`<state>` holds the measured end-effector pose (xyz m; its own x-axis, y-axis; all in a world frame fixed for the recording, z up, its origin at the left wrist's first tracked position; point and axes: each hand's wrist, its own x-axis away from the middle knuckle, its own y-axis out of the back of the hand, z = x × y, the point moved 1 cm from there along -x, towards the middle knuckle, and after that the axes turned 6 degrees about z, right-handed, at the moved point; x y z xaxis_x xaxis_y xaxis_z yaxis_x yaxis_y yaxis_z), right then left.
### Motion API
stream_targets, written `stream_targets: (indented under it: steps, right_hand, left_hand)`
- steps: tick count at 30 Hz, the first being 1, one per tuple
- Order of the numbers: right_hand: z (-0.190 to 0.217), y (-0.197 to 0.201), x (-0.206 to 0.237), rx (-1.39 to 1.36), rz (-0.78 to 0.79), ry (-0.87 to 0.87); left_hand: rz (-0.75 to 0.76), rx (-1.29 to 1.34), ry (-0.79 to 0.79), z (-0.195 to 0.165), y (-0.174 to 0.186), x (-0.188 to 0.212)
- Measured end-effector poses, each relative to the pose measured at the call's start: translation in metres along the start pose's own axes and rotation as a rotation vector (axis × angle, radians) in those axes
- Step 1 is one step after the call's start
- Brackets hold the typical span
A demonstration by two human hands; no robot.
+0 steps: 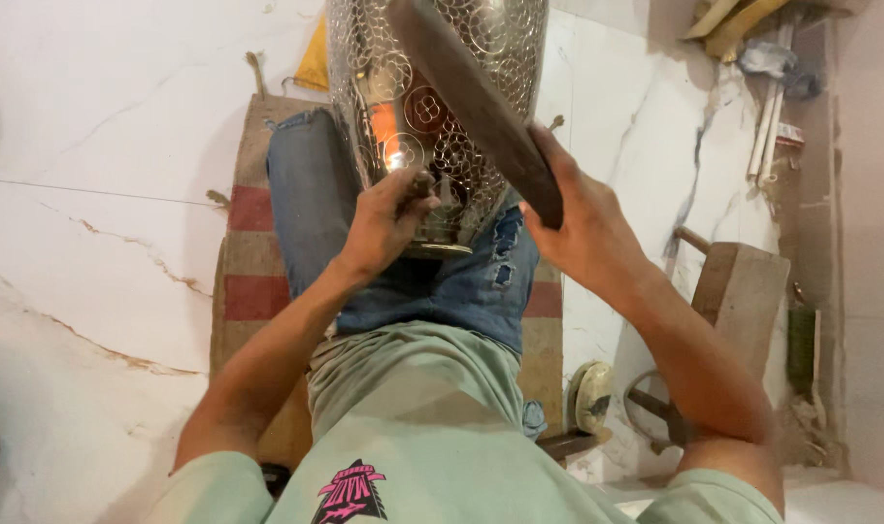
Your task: The person sits on the floor with a large brass vase held between their legs and engraves a decorative pattern onto its surface. They hold a chisel against the metal with one hand and strike it with a wooden mallet in the other, working across different areas of the vase, then reposition the vase and continue chiseling.
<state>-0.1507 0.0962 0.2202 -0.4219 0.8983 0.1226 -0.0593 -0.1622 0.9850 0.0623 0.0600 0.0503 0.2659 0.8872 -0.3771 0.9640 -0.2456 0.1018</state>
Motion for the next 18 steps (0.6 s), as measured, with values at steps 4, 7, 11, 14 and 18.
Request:
stream_targets:
  steps: [4,7,11,14,18]
  right_hand:
    - [0.036,0.035,-0.018,0.463,0.091,0.094]
    - [0.046,0.038,-0.022,-0.029,-0.051,0.177]
    - [0.017,0.012,-0.005,0.423,0.164,-0.027]
    - [-0.023,-0.018,0.007,0.176,0.020,-0.146]
    - [-0.055,-0.073,0.024,-0.046,-0.269,-0.169]
  left_hand:
    - [-0.228,0.039,0.070,0.007,-0.015,0.017]
    - [-0.333,0.036,0.157,0.012,-0.021,0.023]
    - [-0.422,0.137,0.109,0.012,-0.009,0.014]
    - [-0.223,0.164,0.131,0.005,0.008,-0.009]
    - [0.417,-0.089,-0.080,-0.012,0.027,-0.041]
